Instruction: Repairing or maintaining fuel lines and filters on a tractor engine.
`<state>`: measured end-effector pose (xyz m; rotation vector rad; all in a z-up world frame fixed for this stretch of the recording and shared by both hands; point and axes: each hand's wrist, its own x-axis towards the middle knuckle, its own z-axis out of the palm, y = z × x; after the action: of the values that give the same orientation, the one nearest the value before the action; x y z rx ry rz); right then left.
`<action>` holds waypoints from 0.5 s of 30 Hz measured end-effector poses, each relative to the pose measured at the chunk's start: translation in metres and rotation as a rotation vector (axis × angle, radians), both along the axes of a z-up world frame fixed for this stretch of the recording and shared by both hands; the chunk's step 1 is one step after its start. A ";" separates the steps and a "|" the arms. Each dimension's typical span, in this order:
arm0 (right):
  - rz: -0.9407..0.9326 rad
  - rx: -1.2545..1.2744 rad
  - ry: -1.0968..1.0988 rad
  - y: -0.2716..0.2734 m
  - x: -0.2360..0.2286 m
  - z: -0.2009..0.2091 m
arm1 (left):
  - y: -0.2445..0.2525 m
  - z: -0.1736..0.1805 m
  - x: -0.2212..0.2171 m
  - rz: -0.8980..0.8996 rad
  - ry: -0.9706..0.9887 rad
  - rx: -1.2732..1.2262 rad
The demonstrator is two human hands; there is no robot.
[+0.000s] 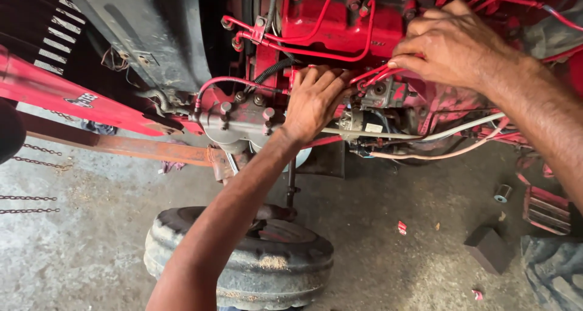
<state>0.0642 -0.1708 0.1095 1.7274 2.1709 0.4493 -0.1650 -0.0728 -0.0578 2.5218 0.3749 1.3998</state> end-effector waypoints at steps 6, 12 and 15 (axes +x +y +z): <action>0.001 0.011 0.058 0.005 0.017 -0.012 | 0.025 0.001 -0.002 -0.167 0.109 0.054; -0.028 0.024 0.088 0.006 0.020 -0.016 | 0.020 0.010 -0.008 -0.076 0.295 -0.011; -0.035 0.034 0.137 0.009 0.024 -0.018 | 0.002 0.007 -0.005 0.075 0.148 -0.028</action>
<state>0.0884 -0.1615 0.0913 1.8617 2.2345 0.3701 -0.1701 -0.0711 -0.0511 2.6217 0.5166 1.2269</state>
